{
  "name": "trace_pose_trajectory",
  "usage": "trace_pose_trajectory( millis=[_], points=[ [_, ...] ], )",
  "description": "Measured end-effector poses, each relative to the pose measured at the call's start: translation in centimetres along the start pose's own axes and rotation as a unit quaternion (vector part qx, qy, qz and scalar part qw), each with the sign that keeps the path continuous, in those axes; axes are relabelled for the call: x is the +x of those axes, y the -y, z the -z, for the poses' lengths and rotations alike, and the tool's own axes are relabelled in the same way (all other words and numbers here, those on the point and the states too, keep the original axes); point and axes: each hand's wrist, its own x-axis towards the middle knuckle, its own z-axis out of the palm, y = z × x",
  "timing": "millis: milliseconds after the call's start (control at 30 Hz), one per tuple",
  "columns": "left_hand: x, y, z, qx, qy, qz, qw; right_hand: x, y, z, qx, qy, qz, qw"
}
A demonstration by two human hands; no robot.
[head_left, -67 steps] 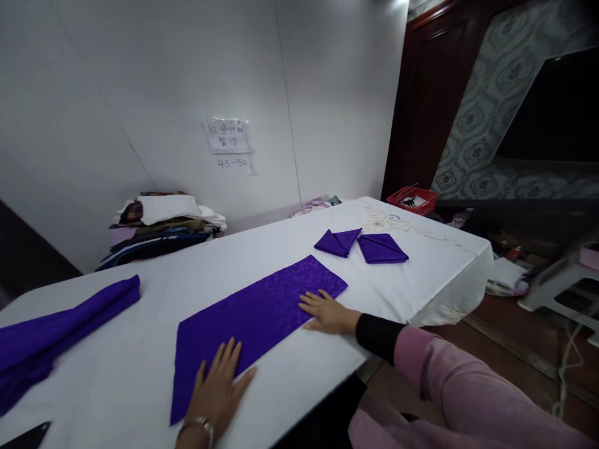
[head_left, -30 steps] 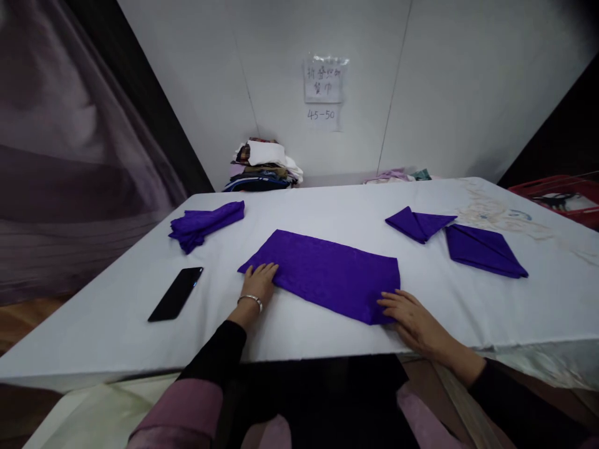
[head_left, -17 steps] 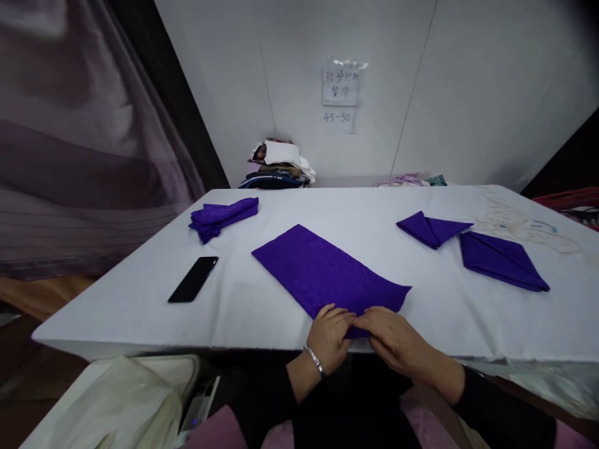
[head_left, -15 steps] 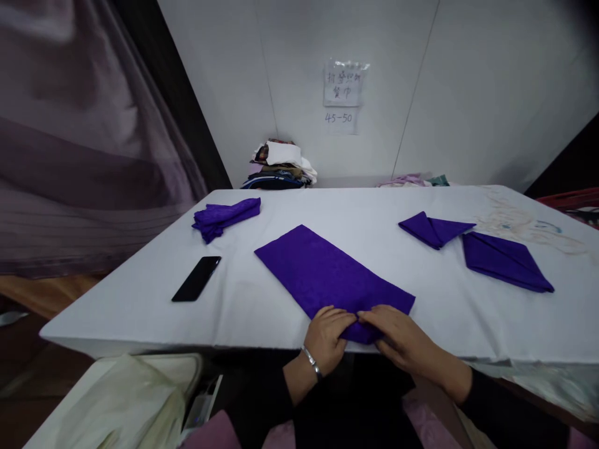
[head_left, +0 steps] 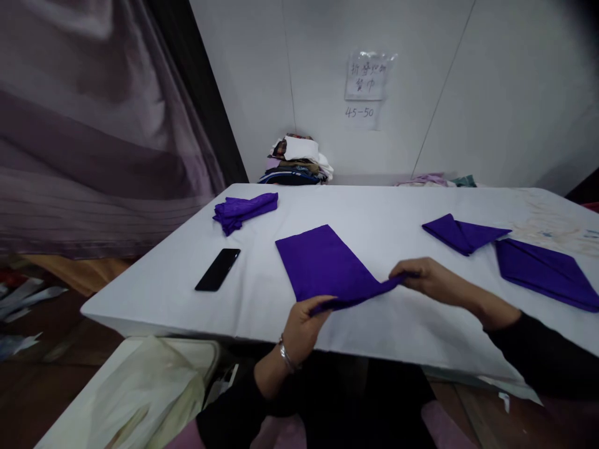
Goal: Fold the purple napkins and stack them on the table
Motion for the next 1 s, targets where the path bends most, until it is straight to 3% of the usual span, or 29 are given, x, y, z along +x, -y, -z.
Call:
trace_pose_trajectory(
  millis=[100,167,267,400,533,733,867,1000],
  points=[
    [3.3,-0.5,2.1,-0.081,-0.091,0.074,0.99,6.3,0.9,1.9,0.097,0.037,-0.041,0.994],
    [6.3,-0.3,3.7,-0.149,-0.134,0.099,0.975,10.7,0.5,1.8,0.168,0.042,-0.067,0.983],
    [10.9,1.6,6.0,-0.192,-0.18,0.126,0.956,16.5,-1.1,-0.2,0.274,0.032,-0.126,0.953],
    [15.3,5.5,8.6,-0.136,-0.218,0.164,0.953,21.6,-3.8,-4.6,0.297,-0.051,-0.191,0.934],
    [16.9,7.8,9.9,-0.086,-0.212,0.172,0.958,23.2,-6.2,-7.6,0.281,-0.092,-0.188,0.937],
    [16.6,7.5,10.7,0.031,-0.231,0.125,0.964,23.6,-8.0,-8.5,0.265,-0.108,-0.157,0.945],
    [16.5,7.0,11.3,0.255,-0.256,0.104,0.927,24.5,-8.5,-8.8,0.163,-0.136,-0.137,0.967],
    [16.3,6.8,11.6,0.371,-0.235,0.138,0.888,25.1,-8.9,-9.5,0.059,-0.155,-0.153,0.974]
  ],
)
